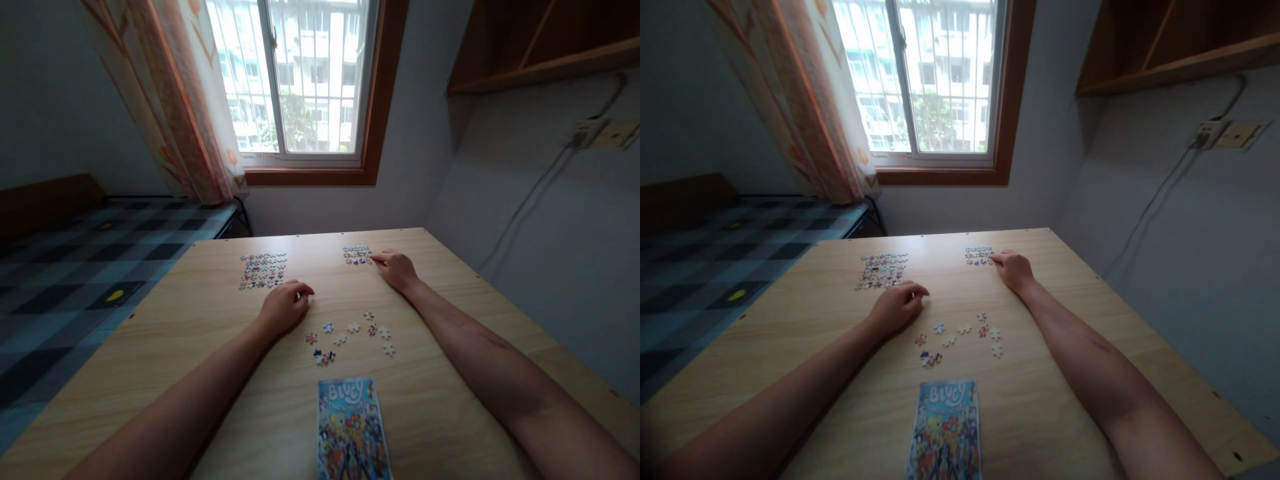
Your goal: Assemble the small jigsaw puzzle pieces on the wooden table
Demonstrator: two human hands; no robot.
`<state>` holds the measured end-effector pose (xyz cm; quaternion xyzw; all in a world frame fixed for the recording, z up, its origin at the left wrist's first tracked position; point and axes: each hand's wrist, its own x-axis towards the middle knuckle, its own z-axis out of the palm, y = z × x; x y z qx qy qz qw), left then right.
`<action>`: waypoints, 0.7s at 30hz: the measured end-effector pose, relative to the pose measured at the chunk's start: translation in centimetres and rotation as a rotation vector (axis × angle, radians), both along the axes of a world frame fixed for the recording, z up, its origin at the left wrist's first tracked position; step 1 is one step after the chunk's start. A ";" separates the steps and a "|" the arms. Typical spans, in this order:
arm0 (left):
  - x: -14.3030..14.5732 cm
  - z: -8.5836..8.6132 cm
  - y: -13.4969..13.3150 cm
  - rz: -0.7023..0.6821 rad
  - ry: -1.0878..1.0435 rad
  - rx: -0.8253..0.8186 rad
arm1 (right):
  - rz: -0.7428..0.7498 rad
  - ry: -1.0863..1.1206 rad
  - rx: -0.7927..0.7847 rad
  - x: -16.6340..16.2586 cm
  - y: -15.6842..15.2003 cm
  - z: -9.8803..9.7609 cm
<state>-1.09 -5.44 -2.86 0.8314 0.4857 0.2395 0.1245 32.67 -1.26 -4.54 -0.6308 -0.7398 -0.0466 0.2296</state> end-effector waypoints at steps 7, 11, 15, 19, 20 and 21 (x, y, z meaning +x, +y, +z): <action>-0.1 -0.2 0.2 -0.016 -0.005 0.004 | 0.578 0.107 -0.036 -5.7 -3.1 3.0; -0.1 -0.2 0.2 -0.015 -0.014 0.010 | 0.916 0.017 -0.220 -9.5 -6.1 4.5; 0.0 0.0 0.1 -0.014 -0.016 0.014 | 0.953 -0.033 -0.275 -10.8 -7.6 4.7; 0.0 0.1 0.0 -0.010 -0.007 -0.003 | 0.938 -0.073 -0.238 -10.8 -7.3 4.0; 0.0 0.2 0.0 -0.009 -0.006 -0.003 | 0.915 -0.088 -0.211 -10.6 -6.9 3.9; 0.0 0.2 0.0 -0.010 -0.006 -0.001 | 0.886 -0.103 -0.187 -10.2 -6.5 3.8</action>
